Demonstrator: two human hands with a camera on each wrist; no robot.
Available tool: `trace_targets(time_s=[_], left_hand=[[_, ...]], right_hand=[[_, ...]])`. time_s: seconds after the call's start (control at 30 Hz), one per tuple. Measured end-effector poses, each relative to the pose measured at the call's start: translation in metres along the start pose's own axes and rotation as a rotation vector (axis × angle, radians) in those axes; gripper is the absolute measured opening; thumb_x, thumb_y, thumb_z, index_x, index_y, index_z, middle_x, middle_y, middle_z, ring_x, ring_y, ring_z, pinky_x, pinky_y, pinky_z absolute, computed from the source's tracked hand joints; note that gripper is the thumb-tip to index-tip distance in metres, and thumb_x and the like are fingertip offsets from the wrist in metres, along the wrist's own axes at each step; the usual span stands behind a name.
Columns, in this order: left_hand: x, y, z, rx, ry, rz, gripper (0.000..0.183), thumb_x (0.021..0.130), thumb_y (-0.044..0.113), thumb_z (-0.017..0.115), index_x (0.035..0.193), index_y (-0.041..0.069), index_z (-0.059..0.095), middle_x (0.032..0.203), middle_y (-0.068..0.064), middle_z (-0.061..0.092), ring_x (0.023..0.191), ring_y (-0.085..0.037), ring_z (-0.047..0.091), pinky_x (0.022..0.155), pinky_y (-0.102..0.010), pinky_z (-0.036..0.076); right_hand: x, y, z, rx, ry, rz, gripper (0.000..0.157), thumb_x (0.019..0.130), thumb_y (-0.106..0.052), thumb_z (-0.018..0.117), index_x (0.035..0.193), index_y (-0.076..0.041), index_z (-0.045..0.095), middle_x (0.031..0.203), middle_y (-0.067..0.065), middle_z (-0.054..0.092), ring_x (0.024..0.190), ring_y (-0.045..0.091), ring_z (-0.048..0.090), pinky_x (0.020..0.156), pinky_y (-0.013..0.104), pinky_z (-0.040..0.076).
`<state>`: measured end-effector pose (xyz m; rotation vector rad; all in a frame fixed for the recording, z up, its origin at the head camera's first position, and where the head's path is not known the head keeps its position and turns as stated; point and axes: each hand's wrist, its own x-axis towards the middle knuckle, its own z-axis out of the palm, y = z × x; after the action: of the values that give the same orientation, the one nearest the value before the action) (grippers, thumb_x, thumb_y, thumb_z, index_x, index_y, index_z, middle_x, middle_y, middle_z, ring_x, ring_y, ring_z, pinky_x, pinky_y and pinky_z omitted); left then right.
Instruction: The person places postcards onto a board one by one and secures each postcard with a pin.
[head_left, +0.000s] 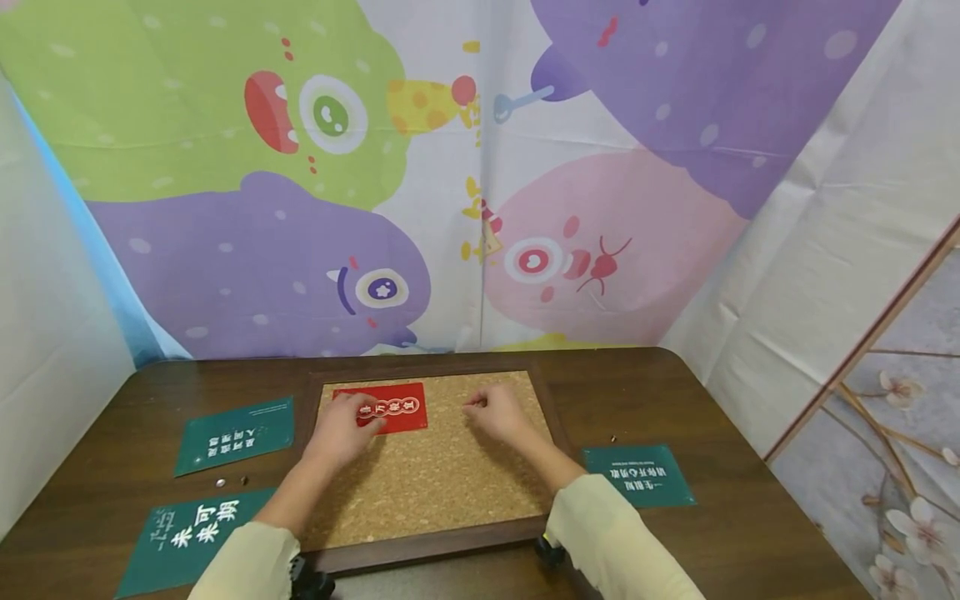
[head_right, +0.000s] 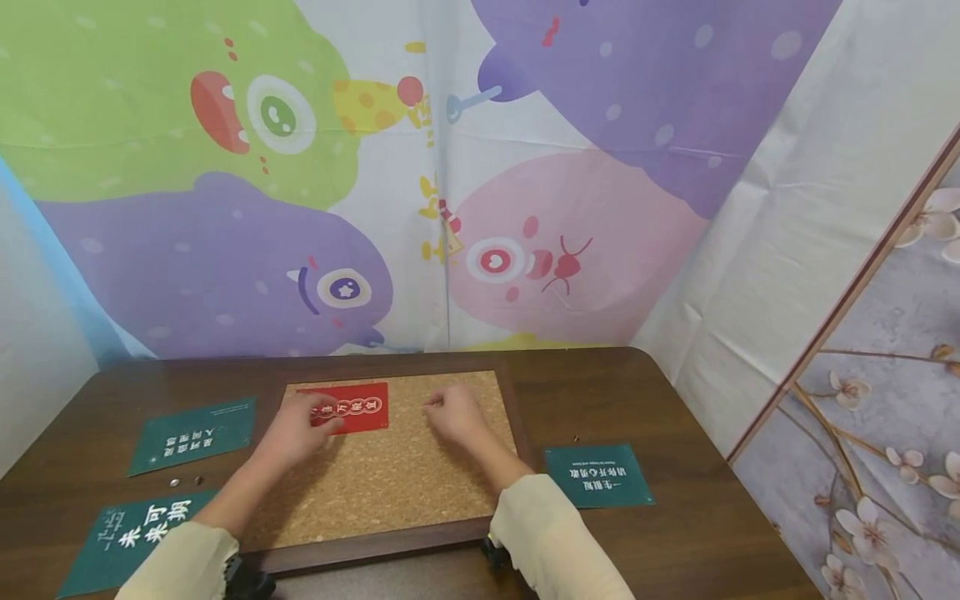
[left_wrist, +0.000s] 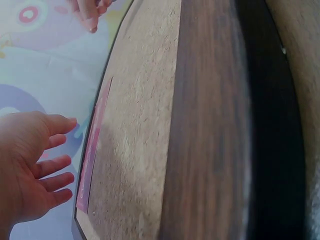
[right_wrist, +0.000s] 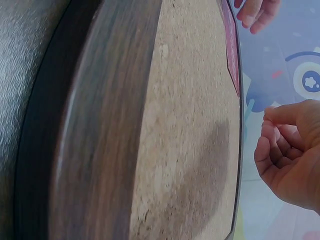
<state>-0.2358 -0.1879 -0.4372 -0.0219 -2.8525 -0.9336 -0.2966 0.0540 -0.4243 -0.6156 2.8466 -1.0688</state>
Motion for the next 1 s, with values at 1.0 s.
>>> trace_targets(time_s=[1.0], left_hand=[[0.002,0.004,0.016,0.100,-0.040,0.037,0.021,0.084,0.016,0.067,0.100,0.003,0.069,0.105,-0.018,0.060,0.107,-0.039,0.053,0.093,-0.052,0.043]], right_hand=[[0.003,-0.013,0.024,0.050,-0.041,-0.030,0.011,0.085,-0.010,0.064,0.086,-0.001,0.071,0.079,0.008,0.068,0.067,0.008,0.052,0.059,0.020,0.045]])
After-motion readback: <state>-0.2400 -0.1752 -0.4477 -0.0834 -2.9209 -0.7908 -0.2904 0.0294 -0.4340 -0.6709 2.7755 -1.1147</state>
